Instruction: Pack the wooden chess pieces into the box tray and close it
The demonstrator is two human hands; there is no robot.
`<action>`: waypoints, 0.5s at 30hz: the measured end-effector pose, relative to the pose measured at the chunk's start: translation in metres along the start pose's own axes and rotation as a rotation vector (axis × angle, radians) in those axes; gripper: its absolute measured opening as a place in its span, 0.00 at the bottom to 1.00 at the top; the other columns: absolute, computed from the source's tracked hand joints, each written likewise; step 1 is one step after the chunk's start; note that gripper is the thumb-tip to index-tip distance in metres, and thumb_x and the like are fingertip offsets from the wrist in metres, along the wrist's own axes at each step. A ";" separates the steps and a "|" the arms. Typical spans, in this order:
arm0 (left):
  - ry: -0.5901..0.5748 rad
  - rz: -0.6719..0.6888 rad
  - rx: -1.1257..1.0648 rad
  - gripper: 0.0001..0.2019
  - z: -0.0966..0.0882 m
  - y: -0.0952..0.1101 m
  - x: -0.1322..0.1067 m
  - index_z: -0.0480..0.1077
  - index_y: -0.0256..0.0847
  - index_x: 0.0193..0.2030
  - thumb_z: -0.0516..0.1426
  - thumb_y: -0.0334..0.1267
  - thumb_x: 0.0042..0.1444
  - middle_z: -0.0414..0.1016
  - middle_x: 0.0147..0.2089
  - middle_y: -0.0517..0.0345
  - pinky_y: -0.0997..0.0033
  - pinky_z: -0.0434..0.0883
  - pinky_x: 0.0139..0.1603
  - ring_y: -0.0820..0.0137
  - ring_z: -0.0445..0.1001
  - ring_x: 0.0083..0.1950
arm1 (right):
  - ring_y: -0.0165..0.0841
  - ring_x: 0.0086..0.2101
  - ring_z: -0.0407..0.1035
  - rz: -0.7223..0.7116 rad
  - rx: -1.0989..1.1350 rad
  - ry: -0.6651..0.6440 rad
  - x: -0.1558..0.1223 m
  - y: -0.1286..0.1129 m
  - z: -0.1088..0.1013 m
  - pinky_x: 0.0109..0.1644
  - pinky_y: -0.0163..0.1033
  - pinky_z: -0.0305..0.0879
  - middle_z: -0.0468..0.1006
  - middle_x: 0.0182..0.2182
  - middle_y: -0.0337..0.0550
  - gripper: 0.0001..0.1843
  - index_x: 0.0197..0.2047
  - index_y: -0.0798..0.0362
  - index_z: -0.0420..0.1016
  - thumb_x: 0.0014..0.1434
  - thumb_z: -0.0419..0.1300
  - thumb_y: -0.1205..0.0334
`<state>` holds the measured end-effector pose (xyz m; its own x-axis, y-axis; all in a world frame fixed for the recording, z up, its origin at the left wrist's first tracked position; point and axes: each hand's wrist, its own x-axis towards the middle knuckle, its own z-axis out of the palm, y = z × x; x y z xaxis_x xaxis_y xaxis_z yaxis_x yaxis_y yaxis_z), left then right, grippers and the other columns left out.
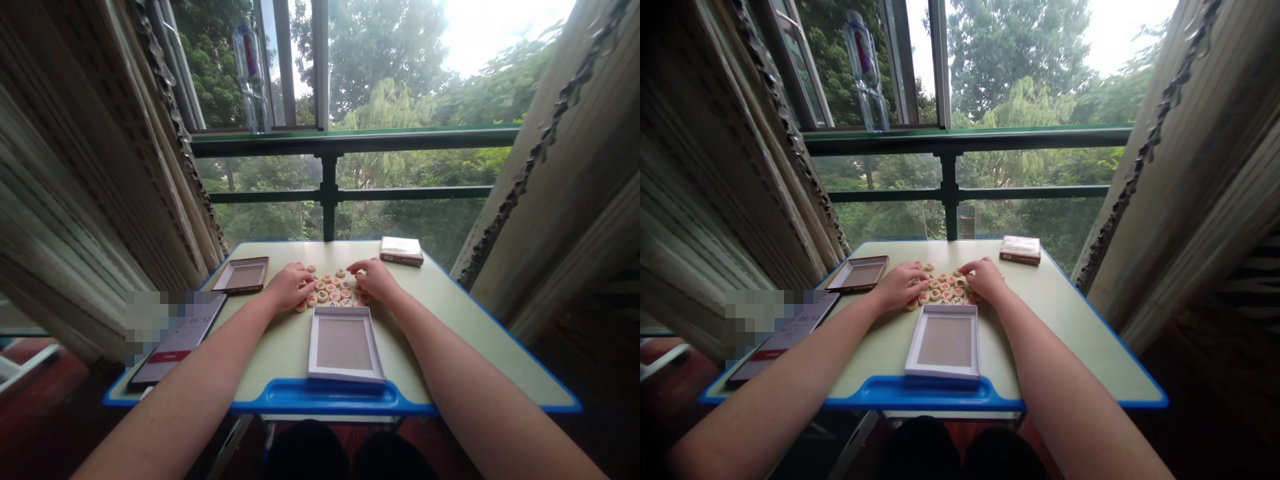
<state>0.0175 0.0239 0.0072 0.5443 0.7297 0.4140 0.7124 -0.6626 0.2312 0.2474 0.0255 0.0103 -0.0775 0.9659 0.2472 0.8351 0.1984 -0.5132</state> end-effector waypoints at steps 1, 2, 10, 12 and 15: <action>-0.005 -0.009 0.002 0.12 0.000 0.000 0.000 0.75 0.38 0.32 0.52 0.40 0.55 0.75 0.37 0.50 0.62 0.65 0.50 0.62 0.69 0.47 | 0.35 0.43 0.65 0.002 -0.036 0.027 0.001 0.002 -0.002 0.48 0.36 0.61 0.77 0.38 0.45 0.18 0.41 0.52 0.79 0.50 0.52 0.72; -0.013 -0.020 0.005 0.12 0.000 -0.001 0.000 0.75 0.38 0.33 0.52 0.40 0.54 0.74 0.38 0.49 0.61 0.65 0.51 0.61 0.68 0.48 | 0.36 0.43 0.65 0.012 -0.081 0.060 0.003 0.005 -0.005 0.49 0.37 0.60 0.78 0.37 0.44 0.19 0.42 0.52 0.78 0.51 0.52 0.72; -0.027 -0.194 -0.063 0.23 0.010 -0.015 0.003 0.68 0.38 0.54 0.45 0.30 0.53 0.65 0.58 0.51 0.61 0.55 0.64 0.62 0.60 0.61 | 0.36 0.41 0.70 0.127 -0.202 -0.088 0.003 0.011 -0.021 0.42 0.34 0.62 0.77 0.41 0.46 0.18 0.43 0.51 0.77 0.48 0.55 0.65; -0.072 -0.221 -0.129 0.24 0.013 -0.019 0.003 0.64 0.38 0.58 0.45 0.31 0.53 0.64 0.60 0.53 0.63 0.54 0.64 0.64 0.58 0.63 | 0.39 0.43 0.69 0.155 -0.269 -0.099 0.000 0.009 -0.024 0.43 0.36 0.62 0.75 0.45 0.49 0.19 0.44 0.51 0.77 0.49 0.56 0.62; -0.074 -0.263 -0.177 0.23 0.014 -0.024 0.005 0.66 0.39 0.55 0.45 0.30 0.53 0.68 0.57 0.55 0.66 0.59 0.61 0.66 0.64 0.59 | 0.45 0.45 0.68 0.295 -0.371 -0.084 -0.003 0.009 -0.029 0.42 0.40 0.62 0.72 0.49 0.56 0.21 0.47 0.54 0.75 0.50 0.55 0.61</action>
<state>0.0089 0.0455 -0.0086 0.3872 0.8858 0.2559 0.7484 -0.4640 0.4739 0.2710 0.0200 0.0287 0.1612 0.9851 0.0594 0.9647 -0.1446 -0.2201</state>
